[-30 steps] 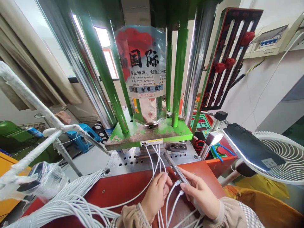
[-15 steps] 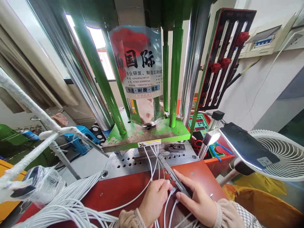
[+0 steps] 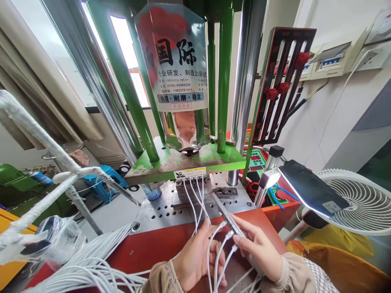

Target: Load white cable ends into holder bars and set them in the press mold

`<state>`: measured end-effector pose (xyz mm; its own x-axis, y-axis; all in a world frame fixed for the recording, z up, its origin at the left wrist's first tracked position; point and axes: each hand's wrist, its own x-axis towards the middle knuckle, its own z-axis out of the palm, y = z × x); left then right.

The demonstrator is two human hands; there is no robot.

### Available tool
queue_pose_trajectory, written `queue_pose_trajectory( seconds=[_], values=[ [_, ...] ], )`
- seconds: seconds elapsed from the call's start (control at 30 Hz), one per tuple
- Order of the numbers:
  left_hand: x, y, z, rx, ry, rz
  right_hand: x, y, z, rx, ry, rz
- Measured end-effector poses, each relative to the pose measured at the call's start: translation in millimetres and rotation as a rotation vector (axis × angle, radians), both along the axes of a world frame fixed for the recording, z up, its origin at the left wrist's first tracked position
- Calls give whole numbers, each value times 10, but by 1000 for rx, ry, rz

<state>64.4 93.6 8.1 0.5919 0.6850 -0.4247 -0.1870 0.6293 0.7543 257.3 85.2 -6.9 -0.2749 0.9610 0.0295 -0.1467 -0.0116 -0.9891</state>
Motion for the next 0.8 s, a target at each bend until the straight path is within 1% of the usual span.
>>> queue_pose_trajectory(
  seconds=[0.07,0.13,0.2,0.23,0.27,0.37,0.43,0.57,0.7,0.8],
  values=[
    [-57,0,23,-67,-37,-27,56,10,-17,-28,16,-36],
    [-95,-2,17,-44,16,-60,98,12,-29,-63,25,-16],
    [-105,3,-6,21,95,-97,102,3,-22,-78,39,32],
    [-101,11,-21,65,138,-81,89,-6,-13,-74,42,61],
    [-95,23,-37,119,186,-32,70,-17,-2,-62,39,91],
    [-77,74,-78,283,343,164,3,-57,24,11,17,147],
    [-73,99,-89,314,413,234,-30,-76,23,59,5,139],
    [-61,93,-70,291,481,297,-50,-84,-12,100,-64,79],
    [-34,80,-58,296,522,298,-27,-100,-93,130,-165,81],
    [-11,75,-86,316,543,308,-8,-134,-184,204,-307,52]
  ],
)
